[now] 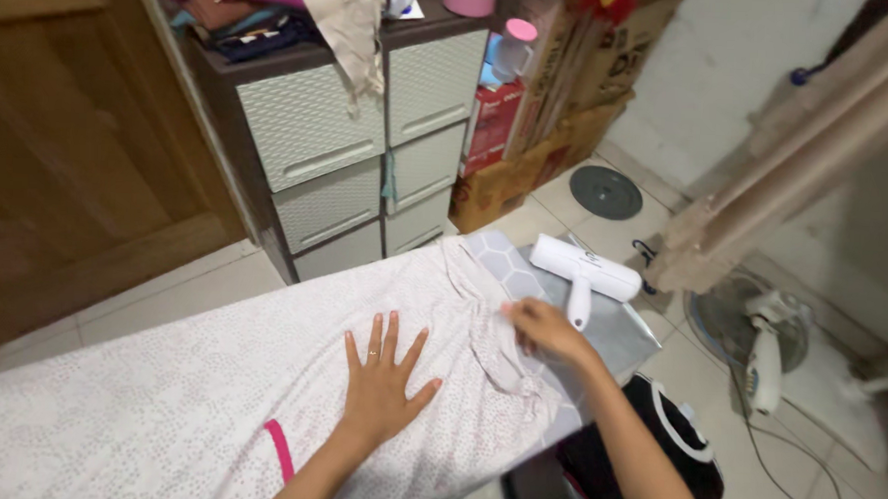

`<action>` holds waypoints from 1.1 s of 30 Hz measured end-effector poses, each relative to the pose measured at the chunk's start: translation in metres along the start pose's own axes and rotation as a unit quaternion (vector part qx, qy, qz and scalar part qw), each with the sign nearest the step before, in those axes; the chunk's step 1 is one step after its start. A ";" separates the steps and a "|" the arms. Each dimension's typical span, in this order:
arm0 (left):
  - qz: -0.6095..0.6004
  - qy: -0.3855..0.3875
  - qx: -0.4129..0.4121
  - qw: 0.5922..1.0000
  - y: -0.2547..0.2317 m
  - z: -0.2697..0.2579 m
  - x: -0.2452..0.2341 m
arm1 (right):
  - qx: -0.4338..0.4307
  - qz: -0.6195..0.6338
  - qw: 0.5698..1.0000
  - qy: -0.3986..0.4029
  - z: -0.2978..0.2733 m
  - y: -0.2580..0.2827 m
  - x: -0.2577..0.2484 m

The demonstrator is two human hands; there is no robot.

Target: The person steams a black Adidas tracksuit top and a white patterned top with pink trim using a handheld garment steamer on an ironing board. The person folds the black top after steaming and places it aside, then steams the white top on both sides.

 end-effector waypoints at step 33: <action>0.187 0.461 0.007 0.867 0.039 0.277 0.102 | -0.237 -0.127 0.961 0.070 -0.132 -0.085 -0.034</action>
Point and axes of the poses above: each hand's wrist, its own z-axis towards the middle knuckle, its own x-axis out of the palm, y = z × x, the point moved 1 cm from there along z, towards the middle knuckle, and after that the axes turned 13 degrees about -z, right-handed, at the moved point
